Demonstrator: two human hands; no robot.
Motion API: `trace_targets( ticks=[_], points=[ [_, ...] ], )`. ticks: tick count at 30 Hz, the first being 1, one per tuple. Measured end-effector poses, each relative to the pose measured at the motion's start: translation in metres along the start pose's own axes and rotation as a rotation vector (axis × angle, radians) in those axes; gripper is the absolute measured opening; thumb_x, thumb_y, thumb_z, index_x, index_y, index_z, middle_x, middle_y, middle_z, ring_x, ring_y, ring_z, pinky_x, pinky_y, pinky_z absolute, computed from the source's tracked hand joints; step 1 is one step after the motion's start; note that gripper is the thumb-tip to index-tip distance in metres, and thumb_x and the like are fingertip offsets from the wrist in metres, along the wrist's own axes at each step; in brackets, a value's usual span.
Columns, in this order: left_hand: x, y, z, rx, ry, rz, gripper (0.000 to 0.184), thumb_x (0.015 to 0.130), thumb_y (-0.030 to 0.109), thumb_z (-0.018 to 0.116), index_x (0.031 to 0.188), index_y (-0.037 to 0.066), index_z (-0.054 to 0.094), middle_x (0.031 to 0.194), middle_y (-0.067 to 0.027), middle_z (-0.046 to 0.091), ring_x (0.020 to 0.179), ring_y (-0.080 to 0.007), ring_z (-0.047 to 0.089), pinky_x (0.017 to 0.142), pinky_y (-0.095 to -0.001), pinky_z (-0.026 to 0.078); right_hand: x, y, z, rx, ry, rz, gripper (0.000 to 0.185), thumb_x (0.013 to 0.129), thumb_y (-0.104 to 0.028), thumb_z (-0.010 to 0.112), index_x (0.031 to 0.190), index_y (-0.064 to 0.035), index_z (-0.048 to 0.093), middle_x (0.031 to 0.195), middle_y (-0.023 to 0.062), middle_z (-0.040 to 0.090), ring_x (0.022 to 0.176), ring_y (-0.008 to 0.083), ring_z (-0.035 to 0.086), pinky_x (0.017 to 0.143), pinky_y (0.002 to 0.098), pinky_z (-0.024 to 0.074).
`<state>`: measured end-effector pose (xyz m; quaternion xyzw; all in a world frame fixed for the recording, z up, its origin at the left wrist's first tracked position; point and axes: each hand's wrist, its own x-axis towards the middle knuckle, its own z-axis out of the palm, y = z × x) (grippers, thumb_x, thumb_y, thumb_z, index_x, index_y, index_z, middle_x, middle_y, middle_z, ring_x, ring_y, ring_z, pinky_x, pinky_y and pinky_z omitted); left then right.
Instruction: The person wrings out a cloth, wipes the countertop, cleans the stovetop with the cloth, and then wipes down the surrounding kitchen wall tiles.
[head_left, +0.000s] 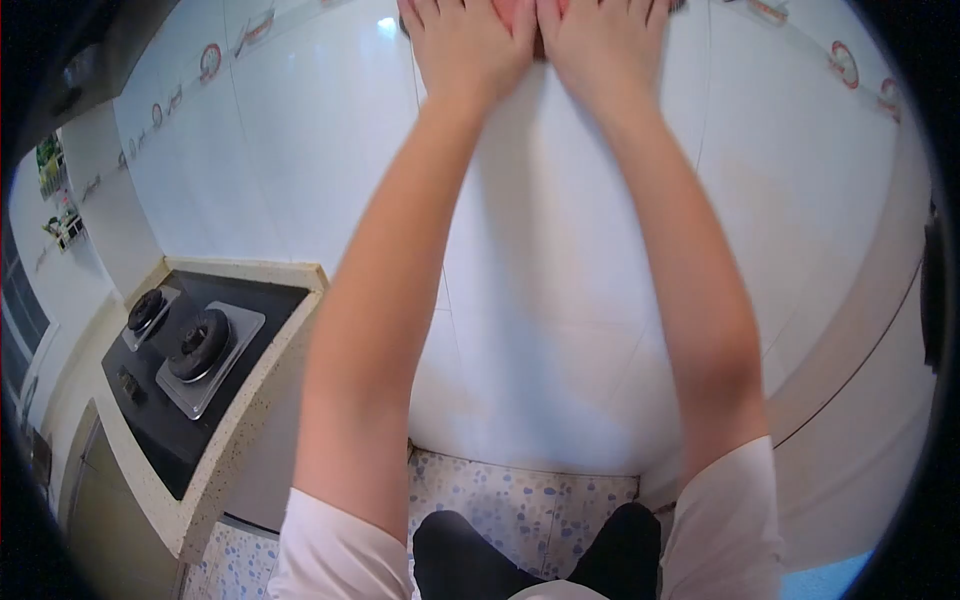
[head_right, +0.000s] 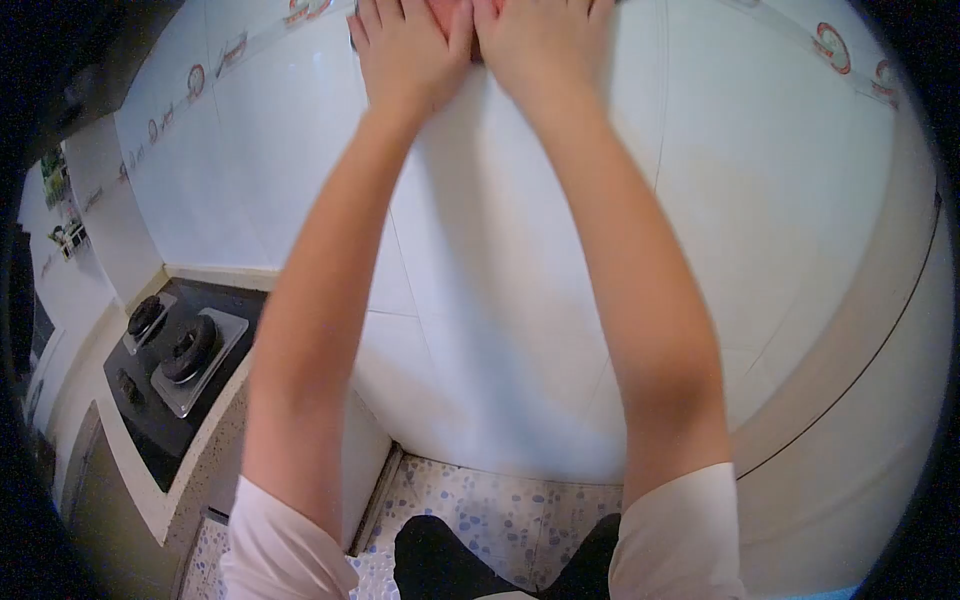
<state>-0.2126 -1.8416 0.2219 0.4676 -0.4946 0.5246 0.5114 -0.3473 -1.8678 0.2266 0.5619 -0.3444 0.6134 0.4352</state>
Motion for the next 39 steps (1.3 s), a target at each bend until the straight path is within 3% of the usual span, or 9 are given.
trace_targets(
  ticks=[10,17,22,23,24,26,30,33,39],
  points=[
    [-0.416,-0.006,-0.065,-0.085,-0.443,-0.184,0.093,0.091,0.046,0.057,0.158,-0.011,0.026,0.165,-0.0354,0.02,0.152,-0.0575,0.017,0.12,-0.0702,0.014,-0.404,-0.056,-0.084,0.234,-0.537,0.02,0.066,0.092,-0.034,0.068,0.143,0.0031,0.051,0.152,0.0324,0.043,0.145,0.0534,0.036,0.118,0.0685,0.0282],
    [-0.312,-0.039,-0.057,-0.052,-0.34,-0.17,0.089,0.094,0.039,0.054,0.159,-0.011,0.021,0.167,-0.0362,0.014,0.155,-0.0553,0.011,0.123,-0.0665,0.009,-0.294,-0.071,-0.064,0.249,-0.472,-0.057,0.067,0.093,-0.036,0.066,0.146,0.0014,0.049,0.157,0.0294,0.04,0.15,0.0474,0.032,0.122,0.0613,0.0251],
    [-0.09,-0.107,-0.025,0.036,-0.01,0.021,0.08,0.098,0.042,0.051,0.158,-0.006,0.029,0.165,-0.0328,0.023,0.152,-0.0526,0.022,0.122,-0.0639,0.017,-0.074,-0.096,0.005,0.226,0.047,-0.233,0.064,0.092,-0.038,0.065,0.141,0.0024,0.055,0.15,0.0247,0.049,0.145,0.0408,0.04,0.124,0.0538,0.0262],
    [-0.052,-0.115,-0.023,0.041,-0.011,0.012,0.078,0.098,0.041,0.051,0.158,-0.005,0.029,0.165,-0.0321,0.024,0.153,-0.0515,0.022,0.123,-0.0627,0.017,-0.038,-0.1,0.017,0.259,0.071,-0.254,0.06,0.095,-0.037,0.062,0.141,0.0019,0.056,0.15,0.0232,0.05,0.145,0.0407,0.041,0.122,0.0534,0.0292],
    [-0.014,-0.121,-0.02,0.119,-0.101,-0.071,0.083,0.105,0.05,0.037,0.161,-0.008,0.02,0.168,-0.0316,0.016,0.158,-0.0448,0.013,0.128,-0.0543,0.011,0.003,-0.109,0.006,-0.053,-0.194,-0.279,0.069,0.111,-0.04,0.033,0.157,0.0106,0.029,0.167,0.0304,0.021,0.158,0.0419,0.016,0.13,0.0521,0.0089],
    [0.035,-0.129,-0.018,0.142,-0.124,-0.088,0.078,0.105,0.044,0.037,0.161,-0.008,0.019,0.168,-0.0322,0.016,0.158,-0.0441,0.013,0.128,-0.0536,0.013,0.039,-0.116,0.006,-0.037,-0.128,-0.242,0.064,0.112,-0.035,0.031,0.158,0.0094,0.03,0.167,0.0274,0.024,0.158,0.0396,0.017,0.131,0.0514,0.0088],
    [0.021,-0.131,-0.021,0.085,-0.075,-0.083,0.076,0.105,0.042,0.037,0.159,-0.009,0.022,0.167,-0.0329,0.018,0.156,-0.0454,0.017,0.128,-0.0546,0.013,0.022,-0.124,0.016,-0.122,-0.069,-0.291,0.065,0.11,-0.038,0.033,0.155,0.0084,0.037,0.166,0.027,0.027,0.158,0.0383,0.019,0.13,0.0513,0.0103],
    [-0.071,-0.137,-0.029,0.019,-0.035,0.002,0.078,0.099,0.039,0.046,0.158,-0.008,0.026,0.165,-0.033,0.023,0.154,-0.0493,0.02,0.124,-0.06,0.017,-0.053,-0.125,0.016,0.289,-0.124,-0.284,0.057,0.094,-0.033,0.061,0.14,0.0005,0.057,0.15,0.0211,0.051,0.146,0.0394,0.041,0.123,0.0532,0.0281],
    [-0.313,-0.119,-0.078,-0.088,-0.294,-0.242,0.083,0.092,0.035,0.055,0.16,-0.005,0.028,0.168,-0.0306,0.017,0.155,-0.052,0.015,0.124,-0.0647,0.013,-0.28,-0.148,-0.029,0.393,-0.399,-0.347,0.057,0.095,-0.03,0.055,0.146,-0.0028,0.056,0.157,0.0177,0.048,0.15,0.0317,0.039,0.124,0.0476,0.0276]
  ],
)
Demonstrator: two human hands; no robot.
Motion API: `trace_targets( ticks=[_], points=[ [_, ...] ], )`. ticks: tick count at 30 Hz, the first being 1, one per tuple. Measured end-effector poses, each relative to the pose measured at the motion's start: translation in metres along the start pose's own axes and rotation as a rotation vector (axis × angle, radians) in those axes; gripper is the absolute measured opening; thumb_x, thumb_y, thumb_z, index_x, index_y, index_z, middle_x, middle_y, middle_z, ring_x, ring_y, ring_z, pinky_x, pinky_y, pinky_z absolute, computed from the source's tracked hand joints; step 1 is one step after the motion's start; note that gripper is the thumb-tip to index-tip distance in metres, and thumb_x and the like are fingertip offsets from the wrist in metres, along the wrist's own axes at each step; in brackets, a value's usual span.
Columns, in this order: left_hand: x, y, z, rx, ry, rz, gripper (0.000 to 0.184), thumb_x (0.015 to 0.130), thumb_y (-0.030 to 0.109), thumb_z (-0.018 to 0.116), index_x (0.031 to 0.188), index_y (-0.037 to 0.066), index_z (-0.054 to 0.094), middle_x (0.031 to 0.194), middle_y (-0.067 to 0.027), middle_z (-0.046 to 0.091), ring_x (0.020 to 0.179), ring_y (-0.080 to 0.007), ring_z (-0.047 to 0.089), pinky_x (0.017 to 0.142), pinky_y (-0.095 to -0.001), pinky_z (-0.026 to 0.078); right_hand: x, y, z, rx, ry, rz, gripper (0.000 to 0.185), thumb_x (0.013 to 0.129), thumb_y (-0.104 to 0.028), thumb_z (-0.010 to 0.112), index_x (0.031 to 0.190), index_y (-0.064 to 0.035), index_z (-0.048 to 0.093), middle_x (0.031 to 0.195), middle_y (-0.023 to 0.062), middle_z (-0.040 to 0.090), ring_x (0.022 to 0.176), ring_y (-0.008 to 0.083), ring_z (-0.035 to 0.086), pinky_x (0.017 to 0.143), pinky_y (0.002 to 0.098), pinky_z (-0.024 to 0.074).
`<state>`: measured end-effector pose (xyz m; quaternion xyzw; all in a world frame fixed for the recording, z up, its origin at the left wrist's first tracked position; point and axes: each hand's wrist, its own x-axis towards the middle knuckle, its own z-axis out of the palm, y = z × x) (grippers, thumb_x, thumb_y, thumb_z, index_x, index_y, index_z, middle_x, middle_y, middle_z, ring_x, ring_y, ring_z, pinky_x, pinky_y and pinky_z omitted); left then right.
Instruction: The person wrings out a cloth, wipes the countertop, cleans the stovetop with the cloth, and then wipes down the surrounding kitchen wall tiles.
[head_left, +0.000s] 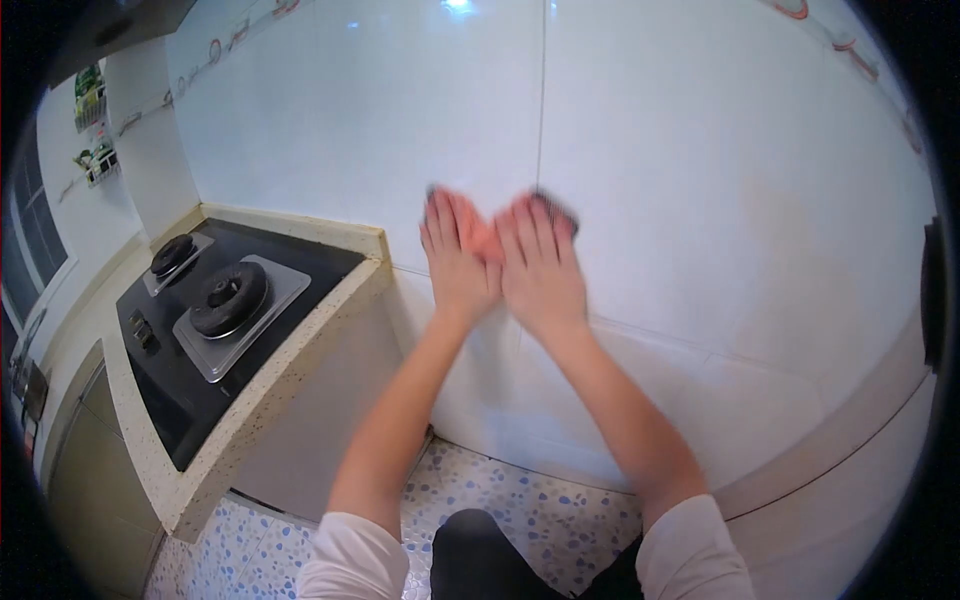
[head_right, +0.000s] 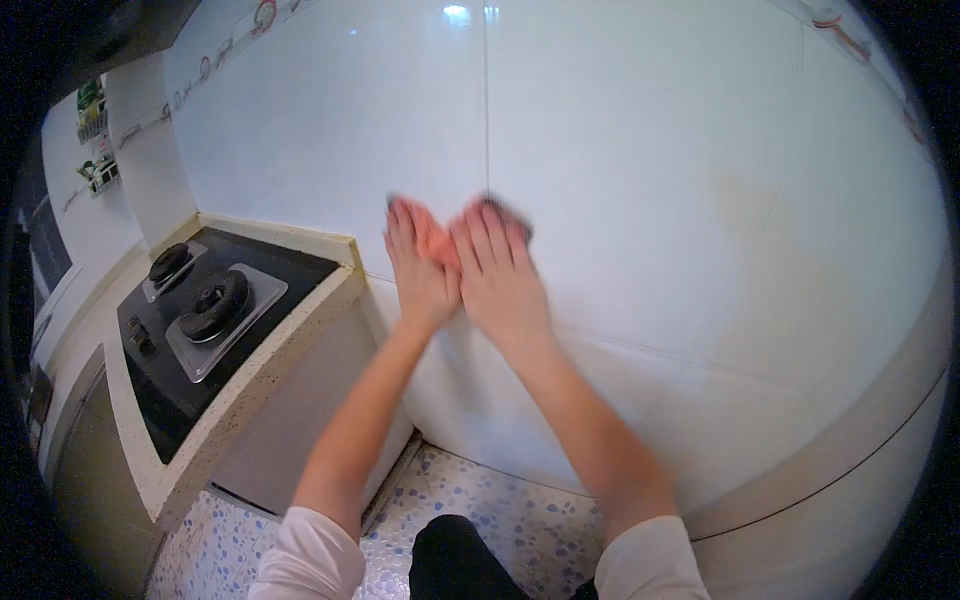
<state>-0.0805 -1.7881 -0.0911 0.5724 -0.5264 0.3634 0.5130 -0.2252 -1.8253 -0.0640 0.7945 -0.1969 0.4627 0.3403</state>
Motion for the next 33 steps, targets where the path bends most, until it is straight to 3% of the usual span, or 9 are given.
trace_targets(
  ticks=[7,12,14,15,18,22,26,29,33],
  points=[
    [-0.041,-0.021,-0.008,0.048,-0.148,-0.035,0.085,0.096,0.039,0.053,0.162,-0.004,0.02,0.168,-0.0331,0.011,0.155,-0.0536,0.009,0.125,-0.0628,0.009,-0.027,-0.019,0.003,0.083,-0.076,-0.072,0.054,0.096,-0.026,0.055,0.146,-0.0048,0.056,0.157,0.0168,0.047,0.148,0.0308,0.04,0.123,0.0459,0.0292],
    [0.15,-0.047,-0.029,0.194,0.179,0.117,0.079,0.095,0.038,0.057,0.157,-0.004,0.031,0.164,-0.034,0.023,0.152,-0.0539,0.022,0.122,-0.0654,0.019,0.164,0.029,-0.026,-0.029,0.268,-0.12,0.056,0.09,-0.035,0.063,0.137,-0.0049,0.061,0.15,0.0195,0.052,0.145,0.0374,0.042,0.124,0.0527,0.0243],
    [0.235,-0.044,-0.052,0.199,0.208,0.133,0.071,0.102,0.037,0.048,0.156,-0.005,0.03,0.163,-0.0331,0.024,0.151,-0.0534,0.021,0.122,-0.0629,0.022,0.242,0.045,-0.032,-0.053,0.295,-0.087,0.054,0.091,-0.033,0.064,0.139,-0.0085,0.062,0.15,0.0186,0.052,0.145,0.0348,0.042,0.123,0.0514,0.027],
    [0.271,-0.049,-0.059,0.251,0.181,0.103,0.072,0.104,0.039,0.043,0.157,-0.006,0.026,0.165,-0.0331,0.021,0.153,-0.0508,0.019,0.124,-0.0603,0.019,0.268,0.047,-0.055,-0.218,0.196,-0.087,0.064,0.108,-0.038,0.036,0.155,0.0055,0.039,0.165,0.0273,0.031,0.157,0.0388,0.022,0.129,0.0517,0.0124],
    [0.317,-0.057,-0.064,0.26,0.203,0.063,0.073,0.107,0.04,0.038,0.159,-0.008,0.022,0.167,-0.0338,0.016,0.155,-0.0494,0.016,0.125,-0.0591,0.018,0.297,0.047,-0.055,-0.222,0.272,-0.081,0.063,0.108,-0.038,0.038,0.155,0.0033,0.04,0.163,0.0265,0.033,0.156,0.0391,0.023,0.129,0.0516,0.0123],
    [0.292,-0.068,-0.055,0.139,0.242,0.021,0.082,0.105,0.046,0.044,0.16,-0.009,0.02,0.167,-0.0346,0.012,0.156,-0.0493,0.012,0.125,-0.0618,0.014,0.288,0.033,-0.039,-0.212,0.278,-0.088,0.061,0.107,-0.036,0.039,0.156,0.0,0.041,0.164,0.0238,0.034,0.156,0.038,0.022,0.129,0.0507,0.0106],
    [0.203,-0.081,-0.048,0.09,0.266,0.055,0.068,0.101,0.036,0.049,0.151,-0.008,0.035,0.158,-0.0351,0.029,0.147,-0.0557,0.025,0.119,-0.0637,0.025,0.228,-0.001,-0.024,-0.208,0.116,-0.141,0.058,0.107,-0.031,0.037,0.156,-0.0016,0.041,0.166,0.0208,0.032,0.158,0.0349,0.02,0.13,0.0491,0.0075],
    [0.136,-0.089,-0.039,0.17,0.212,0.003,0.07,0.099,0.032,0.051,0.149,-0.013,0.032,0.158,-0.0386,0.026,0.148,-0.059,0.021,0.122,-0.0621,0.021,0.185,-0.023,0.02,0.012,0.32,-0.172,0.056,0.093,-0.038,0.061,0.139,-0.0075,0.061,0.154,0.0157,0.05,0.148,0.0323,0.038,0.126,0.049,0.0229],
    [0.069,-0.078,-0.031,0.173,0.118,-0.115,0.07,0.099,0.03,0.051,0.144,-0.022,0.036,0.159,-0.0438,0.019,0.15,-0.0602,0.014,0.125,-0.06,0.014,0.138,-0.044,0.024,0.172,0.21,-0.162,0.053,0.092,-0.032,0.064,0.139,-0.0095,0.062,0.156,0.0128,0.05,0.148,0.0288,0.041,0.124,0.0445,0.0294]
  ],
)
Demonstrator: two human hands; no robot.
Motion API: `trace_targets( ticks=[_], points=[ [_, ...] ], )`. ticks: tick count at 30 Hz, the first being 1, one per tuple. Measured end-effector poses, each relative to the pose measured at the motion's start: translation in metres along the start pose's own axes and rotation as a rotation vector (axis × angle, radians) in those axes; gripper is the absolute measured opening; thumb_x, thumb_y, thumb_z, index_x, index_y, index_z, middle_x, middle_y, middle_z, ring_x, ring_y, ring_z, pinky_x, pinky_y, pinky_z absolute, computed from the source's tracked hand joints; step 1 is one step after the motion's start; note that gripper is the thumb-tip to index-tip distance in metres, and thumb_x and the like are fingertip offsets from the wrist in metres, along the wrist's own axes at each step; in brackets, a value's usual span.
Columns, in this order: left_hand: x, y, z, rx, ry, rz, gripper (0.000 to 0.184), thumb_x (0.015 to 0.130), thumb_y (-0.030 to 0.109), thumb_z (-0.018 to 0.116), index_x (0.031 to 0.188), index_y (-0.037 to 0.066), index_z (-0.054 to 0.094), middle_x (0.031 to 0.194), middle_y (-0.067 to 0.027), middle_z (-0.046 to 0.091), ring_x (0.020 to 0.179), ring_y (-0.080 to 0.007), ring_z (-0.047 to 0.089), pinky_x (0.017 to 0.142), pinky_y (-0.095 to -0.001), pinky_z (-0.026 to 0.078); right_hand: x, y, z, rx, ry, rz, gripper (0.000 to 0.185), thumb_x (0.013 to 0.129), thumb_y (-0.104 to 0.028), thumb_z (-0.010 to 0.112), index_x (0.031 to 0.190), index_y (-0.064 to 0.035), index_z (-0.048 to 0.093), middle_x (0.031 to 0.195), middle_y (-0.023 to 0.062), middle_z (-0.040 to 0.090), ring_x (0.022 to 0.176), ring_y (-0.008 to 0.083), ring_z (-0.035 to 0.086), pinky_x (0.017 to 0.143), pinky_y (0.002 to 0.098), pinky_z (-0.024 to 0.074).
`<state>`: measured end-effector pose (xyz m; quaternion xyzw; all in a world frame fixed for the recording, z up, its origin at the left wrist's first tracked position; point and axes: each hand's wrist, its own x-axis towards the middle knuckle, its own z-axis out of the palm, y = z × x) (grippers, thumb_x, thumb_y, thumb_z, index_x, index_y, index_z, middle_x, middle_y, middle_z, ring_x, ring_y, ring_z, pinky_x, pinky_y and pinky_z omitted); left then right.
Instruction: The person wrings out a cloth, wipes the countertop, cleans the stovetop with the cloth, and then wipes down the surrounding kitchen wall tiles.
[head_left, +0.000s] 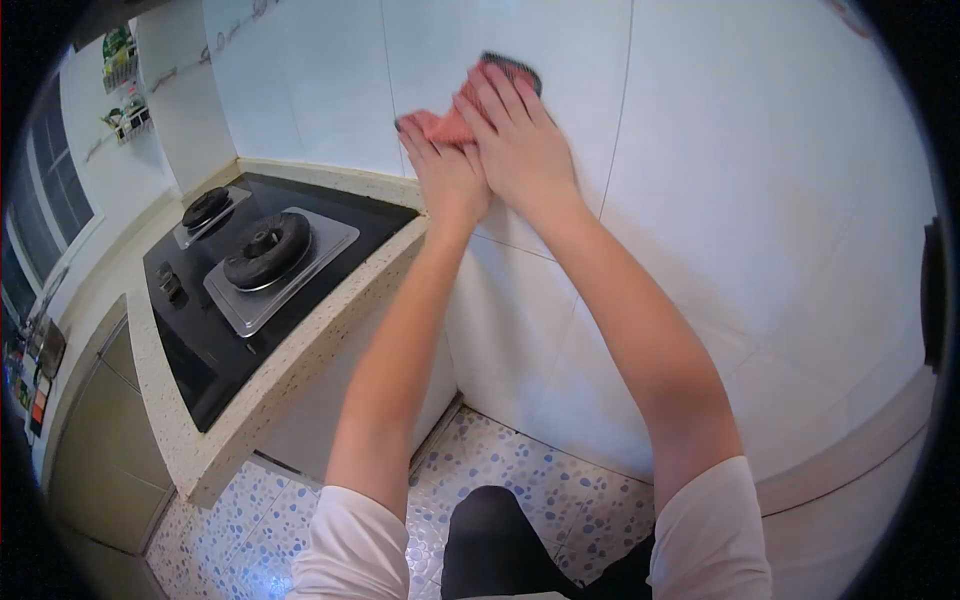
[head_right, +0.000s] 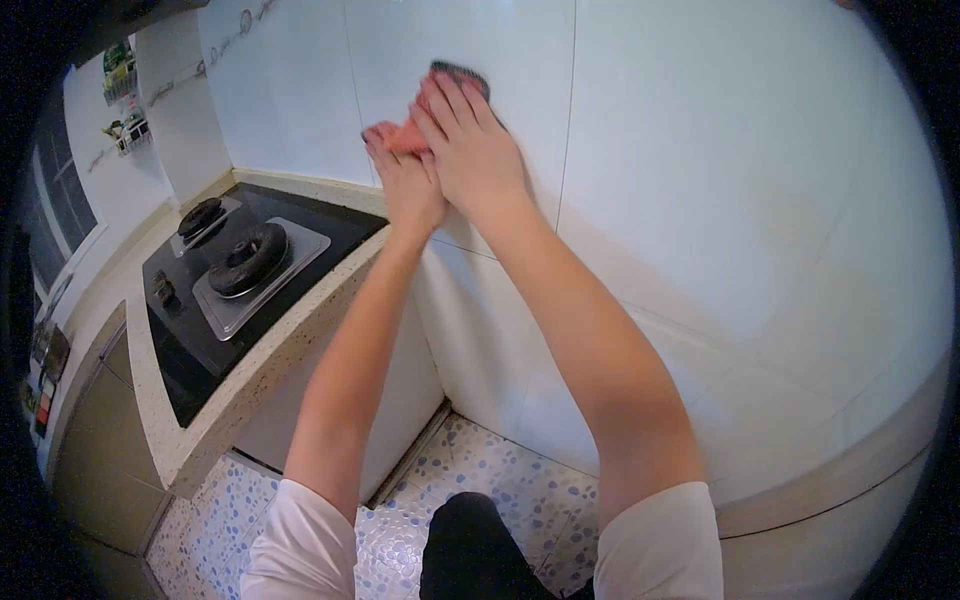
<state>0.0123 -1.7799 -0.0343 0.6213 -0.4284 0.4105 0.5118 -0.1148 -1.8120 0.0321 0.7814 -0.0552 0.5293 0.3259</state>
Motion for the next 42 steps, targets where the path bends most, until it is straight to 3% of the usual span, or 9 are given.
trace_targets(
  ticks=[9,16,28,30,33,34,37,40,42],
  points=[
    [-0.058,0.07,-0.008,-0.005,-0.175,-0.014,0.075,0.1,0.03,0.048,0.148,-0.024,0.029,0.162,-0.0449,0.006,0.154,-0.0576,0.004,0.127,-0.0589,0.009,-0.077,0.024,-0.049,-0.153,-0.091,-0.038,0.054,0.092,-0.024,0.058,0.144,-0.0064,0.058,0.156,0.0094,0.051,0.146,0.0243,0.045,0.124,0.0416,0.0311],
    [0.027,-0.01,-0.002,0.053,-0.023,-0.001,0.079,0.1,0.031,0.05,0.154,-0.019,0.022,0.164,-0.0404,0.01,0.154,-0.055,0.01,0.127,-0.0568,0.012,0.018,0.002,0.009,-0.061,0.017,-0.078,0.051,0.093,-0.023,0.056,0.139,-0.0016,0.06,0.156,0.0099,0.051,0.147,0.0241,0.043,0.124,0.0415,0.03],
    [-0.029,-0.017,-0.011,0.09,-0.142,0.007,0.076,0.1,0.032,0.049,0.15,-0.022,0.029,0.162,-0.0428,0.013,0.153,-0.0567,0.012,0.126,-0.0598,0.014,-0.043,-0.022,0.006,-0.058,-0.058,-0.081,0.051,0.094,-0.022,0.054,0.14,-0.0023,0.06,0.154,0.0087,0.054,0.148,0.0223,0.043,0.125,0.0416,0.0291],
    [0.0,-0.039,-0.002,-0.046,-0.004,-0.035,0.075,0.099,0.032,0.05,0.151,-0.018,0.032,0.16,-0.0442,0.019,0.151,-0.0598,0.011,0.125,-0.0632,0.013,-0.006,-0.024,0.021,-0.032,-0.039,-0.107,0.052,0.094,-0.022,0.054,0.141,-0.0026,0.06,0.153,0.0086,0.054,0.147,0.0217,0.043,0.125,0.0417,0.0282],
    [0.023,-0.08,-0.017,0.417,-0.429,0.108,0.072,0.098,0.032,0.051,0.154,-0.01,0.034,0.155,-0.0455,0.029,0.15,-0.0632,0.01,0.124,-0.0662,0.012,0.033,-0.043,0.048,-0.084,-0.116,-0.113,0.055,0.094,-0.025,0.053,0.145,-0.0032,0.056,0.159,0.0082,0.048,0.149,0.0211,0.041,0.125,0.041,0.0287],
    [0.021,-0.086,-0.015,0.38,-0.252,0.105,0.068,0.099,0.03,0.05,0.155,-0.005,0.037,0.15,-0.0452,0.036,0.148,-0.0649,0.011,0.124,-0.0673,0.01,0.037,-0.046,0.053,-0.057,-0.109,-0.11,0.055,0.094,-0.025,0.053,0.144,-0.003,0.057,0.159,0.0082,0.048,0.15,0.0212,0.04,0.125,0.041,0.0283],
    [0.023,-0.086,-0.019,0.549,-0.376,0.014,0.066,0.102,0.032,0.044,0.156,-0.005,0.035,0.152,-0.0438,0.035,0.148,-0.064,0.012,0.125,-0.0656,0.006,0.038,-0.048,0.065,-0.002,-0.091,-0.11,0.055,0.095,-0.026,0.052,0.144,-0.0027,0.057,0.159,0.0083,0.048,0.15,0.0216,0.039,0.126,0.0413,0.0266],
    [0.064,-0.082,-0.017,0.007,-0.243,-0.169,0.067,0.105,0.036,0.038,0.155,-0.007,0.035,0.158,-0.0409,0.029,0.152,-0.0594,0.009,0.126,-0.0621,0.003,0.053,-0.034,0.057,-0.115,-0.113,-0.089,0.055,0.098,-0.027,0.048,0.148,-0.0049,0.053,0.161,0.0072,0.046,0.152,0.0213,0.035,0.127,0.0419,0.0215],
    [0.117,-0.095,0.011,0.36,-0.264,0.096,0.074,0.105,0.042,0.034,0.156,-0.011,0.029,0.163,-0.0382,0.022,0.155,-0.054,0.006,0.128,-0.057,0.002,0.084,-0.009,0.026,-0.332,-0.209,-0.044,0.056,0.102,-0.03,0.042,0.154,-0.0086,0.048,0.165,0.0045,0.04,0.155,0.0198,0.029,0.129,0.0423,0.0143]
  ],
)
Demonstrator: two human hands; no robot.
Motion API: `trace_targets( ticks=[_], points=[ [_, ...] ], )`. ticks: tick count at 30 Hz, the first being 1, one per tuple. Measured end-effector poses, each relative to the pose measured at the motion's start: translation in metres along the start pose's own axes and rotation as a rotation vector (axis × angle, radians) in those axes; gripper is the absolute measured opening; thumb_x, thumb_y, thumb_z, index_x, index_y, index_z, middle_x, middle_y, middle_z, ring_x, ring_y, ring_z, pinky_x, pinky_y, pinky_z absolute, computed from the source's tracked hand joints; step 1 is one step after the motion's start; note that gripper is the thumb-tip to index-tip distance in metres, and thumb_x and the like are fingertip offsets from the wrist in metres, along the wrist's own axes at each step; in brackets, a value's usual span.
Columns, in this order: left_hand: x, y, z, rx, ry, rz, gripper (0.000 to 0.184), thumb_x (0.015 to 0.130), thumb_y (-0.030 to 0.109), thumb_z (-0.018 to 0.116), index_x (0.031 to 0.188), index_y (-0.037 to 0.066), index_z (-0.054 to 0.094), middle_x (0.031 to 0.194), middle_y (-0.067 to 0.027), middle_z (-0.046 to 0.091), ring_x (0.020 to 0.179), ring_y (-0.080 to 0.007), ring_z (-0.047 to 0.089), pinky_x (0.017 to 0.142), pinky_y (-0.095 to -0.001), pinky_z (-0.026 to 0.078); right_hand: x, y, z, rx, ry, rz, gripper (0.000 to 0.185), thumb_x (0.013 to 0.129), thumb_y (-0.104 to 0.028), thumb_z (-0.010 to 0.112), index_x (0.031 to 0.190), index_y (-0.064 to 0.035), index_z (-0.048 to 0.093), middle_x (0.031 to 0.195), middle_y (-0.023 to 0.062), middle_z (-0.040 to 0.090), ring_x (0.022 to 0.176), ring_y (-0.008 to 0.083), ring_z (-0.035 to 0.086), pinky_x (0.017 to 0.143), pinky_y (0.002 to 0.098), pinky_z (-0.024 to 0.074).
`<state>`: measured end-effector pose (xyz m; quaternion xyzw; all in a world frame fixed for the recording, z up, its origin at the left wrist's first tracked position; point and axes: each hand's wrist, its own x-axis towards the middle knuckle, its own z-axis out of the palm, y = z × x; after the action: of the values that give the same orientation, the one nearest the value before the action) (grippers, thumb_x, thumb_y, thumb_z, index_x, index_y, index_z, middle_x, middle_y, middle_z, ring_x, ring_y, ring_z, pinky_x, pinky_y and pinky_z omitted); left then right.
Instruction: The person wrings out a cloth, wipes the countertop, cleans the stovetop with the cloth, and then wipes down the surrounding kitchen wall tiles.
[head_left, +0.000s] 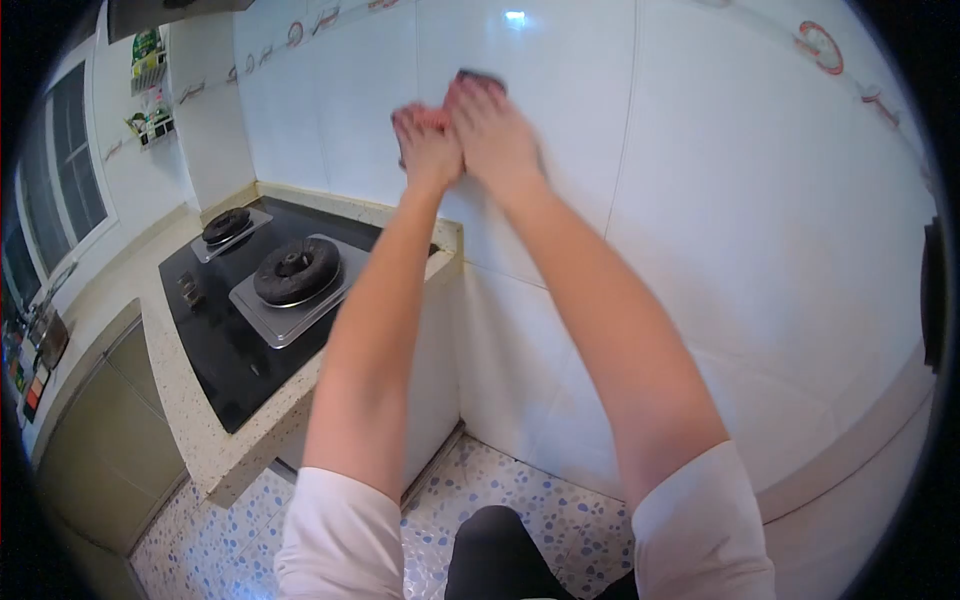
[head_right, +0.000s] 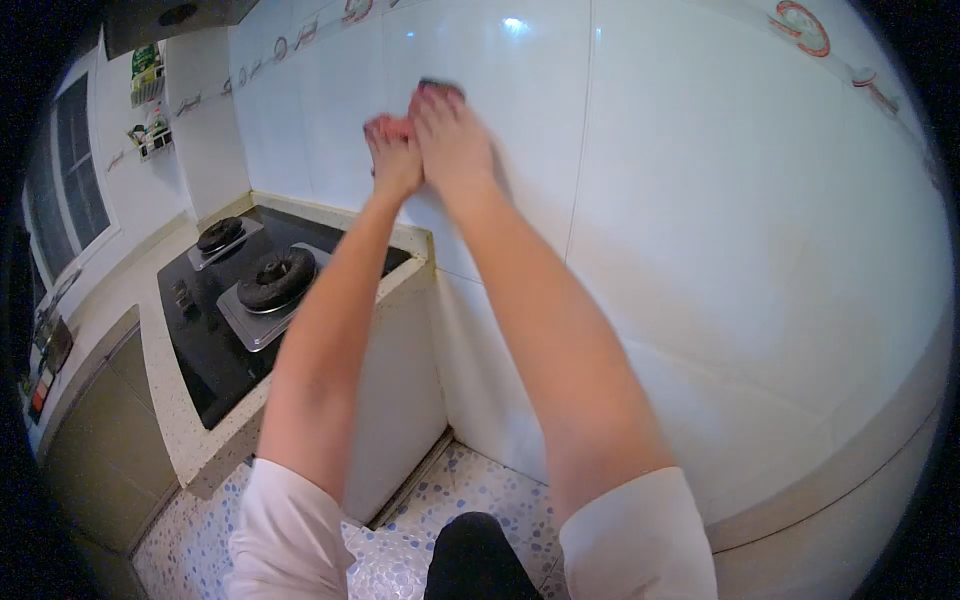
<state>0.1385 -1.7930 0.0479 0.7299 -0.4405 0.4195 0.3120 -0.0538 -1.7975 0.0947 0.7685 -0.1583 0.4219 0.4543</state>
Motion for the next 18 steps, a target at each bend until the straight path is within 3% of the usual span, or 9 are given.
trace_targets(
  ticks=[2,4,6,7,11,14,16,18],
  points=[
    [0.062,0.029,-0.032,-0.229,0.115,-0.087,0.08,0.103,0.046,0.035,0.156,-0.014,0.024,0.165,-0.0363,0.018,0.156,-0.0506,0.006,0.129,-0.0538,0.003,0.027,0.047,-0.019,-0.067,0.04,0.045,0.056,0.102,-0.028,0.042,0.154,-0.0088,0.047,0.165,0.0051,0.04,0.155,0.0231,0.029,0.129,0.0437,0.0142],
    [0.102,0.053,-0.077,-0.306,0.186,-0.01,0.085,0.102,0.051,0.034,0.158,-0.012,0.02,0.166,-0.0361,0.016,0.156,-0.0518,0.009,0.128,-0.054,0.007,0.042,0.088,-0.043,-0.053,0.076,0.132,0.056,0.101,-0.029,0.046,0.153,-0.0079,0.049,0.164,0.0067,0.041,0.154,0.0259,0.031,0.128,0.0438,0.0162],
    [0.13,0.049,-0.059,-0.1,0.208,-0.013,0.082,0.104,0.049,0.036,0.158,-0.011,0.023,0.165,-0.037,0.017,0.153,-0.0556,0.012,0.127,-0.0567,0.012,0.042,0.116,-0.057,-0.095,0.085,0.082,0.056,0.105,-0.028,0.04,0.155,-0.0037,0.044,0.166,0.0162,0.034,0.157,0.0313,0.024,0.129,0.0472,0.012],
    [0.121,0.06,-0.064,-0.287,0.328,-0.033,0.082,0.105,0.051,0.036,0.157,-0.01,0.024,0.164,-0.0375,0.017,0.152,-0.0574,0.013,0.126,-0.0585,0.014,0.035,0.124,-0.057,-0.112,0.085,0.055,0.056,0.106,-0.027,0.037,0.156,-0.0015,0.042,0.167,0.0209,0.031,0.158,0.034,0.02,0.13,0.0489,0.0099],
    [0.015,0.121,-0.08,-0.428,0.312,-0.118,0.079,0.103,0.041,0.041,0.156,-0.014,0.023,0.165,-0.0368,0.016,0.153,-0.0565,0.013,0.127,-0.0569,0.013,-0.015,0.108,-0.058,0.032,0.014,0.071,0.06,0.106,-0.031,0.043,0.157,0.0,0.038,0.169,0.0244,0.023,0.158,0.0373,0.018,0.13,0.0511,0.0117],
    [-0.051,0.121,-0.041,-0.315,0.335,-0.007,0.072,0.103,0.036,0.044,0.152,-0.015,0.033,0.164,-0.0398,0.015,0.152,-0.0581,0.014,0.126,-0.0583,0.014,-0.075,0.07,-0.031,0.08,0.173,0.08,0.055,0.1,-0.031,0.049,0.15,-0.0071,0.051,0.162,0.0086,0.043,0.152,0.0276,0.034,0.127,0.0443,0.0202],
    [-0.095,0.12,-0.024,-0.135,0.271,0.099,0.067,0.102,0.033,0.045,0.149,-0.015,0.041,0.163,-0.0423,0.014,0.152,-0.0589,0.013,0.126,-0.0589,0.014,-0.117,0.04,-0.018,0.164,0.134,0.084,0.055,0.1,-0.031,0.051,0.15,-0.0073,0.052,0.161,0.0094,0.044,0.152,0.0273,0.035,0.126,0.0442,0.0229],
    [-0.146,0.131,-0.017,-0.251,0.192,0.059,0.063,0.102,0.032,0.046,0.141,-0.017,0.049,0.162,-0.044,0.013,0.152,-0.0591,0.012,0.126,-0.0587,0.013,-0.159,0.013,-0.014,0.236,0.072,0.09,0.056,0.098,-0.029,0.052,0.15,-0.008,0.052,0.161,0.0098,0.045,0.15,0.0268,0.038,0.125,0.0437,0.0256]
  ],
)
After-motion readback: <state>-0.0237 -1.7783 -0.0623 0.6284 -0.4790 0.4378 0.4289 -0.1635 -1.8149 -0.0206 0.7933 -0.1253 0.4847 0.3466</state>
